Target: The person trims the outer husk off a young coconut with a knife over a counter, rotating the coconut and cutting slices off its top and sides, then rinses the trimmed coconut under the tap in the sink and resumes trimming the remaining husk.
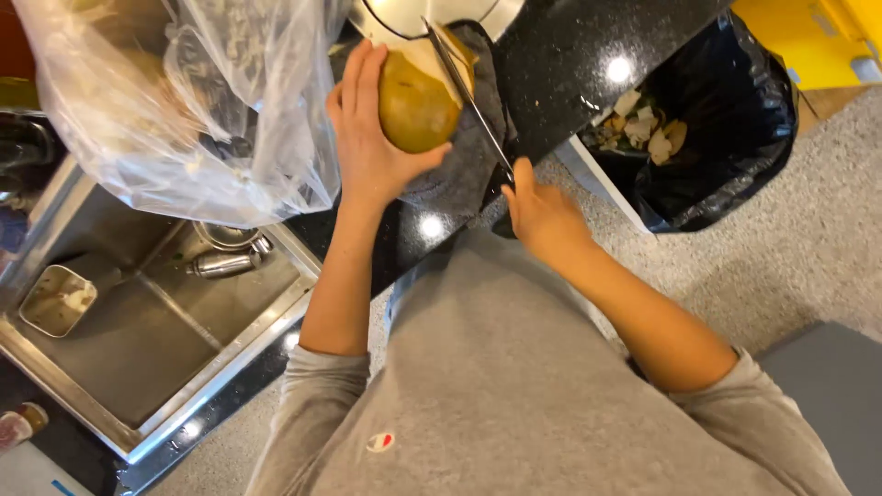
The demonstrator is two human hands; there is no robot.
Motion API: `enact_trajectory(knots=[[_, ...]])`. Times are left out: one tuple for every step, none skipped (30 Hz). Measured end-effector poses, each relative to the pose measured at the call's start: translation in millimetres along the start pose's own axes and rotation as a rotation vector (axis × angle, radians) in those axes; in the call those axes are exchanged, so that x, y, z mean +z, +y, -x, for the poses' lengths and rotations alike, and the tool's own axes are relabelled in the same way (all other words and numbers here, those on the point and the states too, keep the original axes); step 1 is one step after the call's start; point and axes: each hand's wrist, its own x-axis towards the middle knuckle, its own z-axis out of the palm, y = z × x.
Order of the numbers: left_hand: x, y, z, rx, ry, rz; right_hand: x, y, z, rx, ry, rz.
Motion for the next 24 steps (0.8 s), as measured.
enact_trajectory(knots=[[-6, -8, -7, 0.015, 0.006, -0.009, 4, -6, -15, -0.008, 0.015, -0.007], [-12, -17, -13, 0.037, 0.025, 0.002, 8, -12, -30, -0.043, 0.046, -0.024], [-10, -18, -9, 0.043, 0.029, 0.037, 10, -10, -30, -0.055, 0.059, -0.029], [-6, -15, -4, 0.040, 0.020, 0.051, 8, -10, -33, -0.040, 0.055, -0.023], [-6, -16, -2, 0.027, 0.028, 0.061, 7, -13, -42, -0.097, 0.098, -0.022], [-6, -17, 1, 0.013, 0.035, 0.071, 6, -17, -51, -0.156, 0.141, -0.022], [-4, -18, 8, 0.012, 0.030, 0.073, 7, -16, -42, -0.151, 0.139, -0.022], [-3, -19, 15, 0.044, 0.013, 0.070, 8, -16, -32, -0.132, 0.143, -0.016], [-3, -22, 17, 0.080, 0.014, 0.058, 7, -18, -31, -0.131, 0.156, -0.005], [-1, -26, 25, 0.084, 0.028, 0.052, 4, -17, -19, -0.144, 0.163, -0.002], [1, -30, 31, 0.138, 0.015, 0.037, 0, -16, -9, -0.099, 0.122, -0.001], [5, -34, 36, 0.192, 0.002, 0.021, -3, -14, 0, -0.054, 0.081, -0.001], [5, -35, 37, 0.189, -0.002, 0.022, -5, -14, 3, -0.051, 0.077, -0.003], [6, -37, 39, 0.201, -0.006, 0.044, -6, -12, 5, -0.059, 0.071, 0.015], [6, -38, 44, 0.208, -0.016, 0.068, -5, -11, 11, -0.063, 0.059, 0.030], [1, -33, 50, 0.202, -0.027, 0.070, 0, -12, 19, -0.055, 0.050, 0.024], [-2, -30, 47, 0.192, -0.018, 0.056, 1, -11, 18, -0.106, 0.122, 0.036], [-5, -26, 43, 0.182, -0.009, 0.043, 1, -11, 18, -0.157, 0.194, 0.048], [-9, -18, 33, 0.193, -0.004, 0.041, 1, -13, 13, -0.159, 0.206, 0.048], [-13, -9, 23, 0.147, 0.003, 0.005, 0, -15, 8, -0.190, 0.233, 0.033], [-17, 3, 24, 0.086, -0.009, -0.025, 3, -15, 14, -0.205, 0.239, 0.015], [-16, 6, 26, 0.083, -0.024, -0.019, 3, -19, 16, -0.191, 0.231, 0.011], [-15, 8, 24, 0.030, -0.028, -0.001, 1, -23, 16, -0.169, 0.200, -0.033], [-14, 10, 23, -0.023, -0.032, 0.016, -2, -27, 15, -0.148, 0.169, -0.077]])
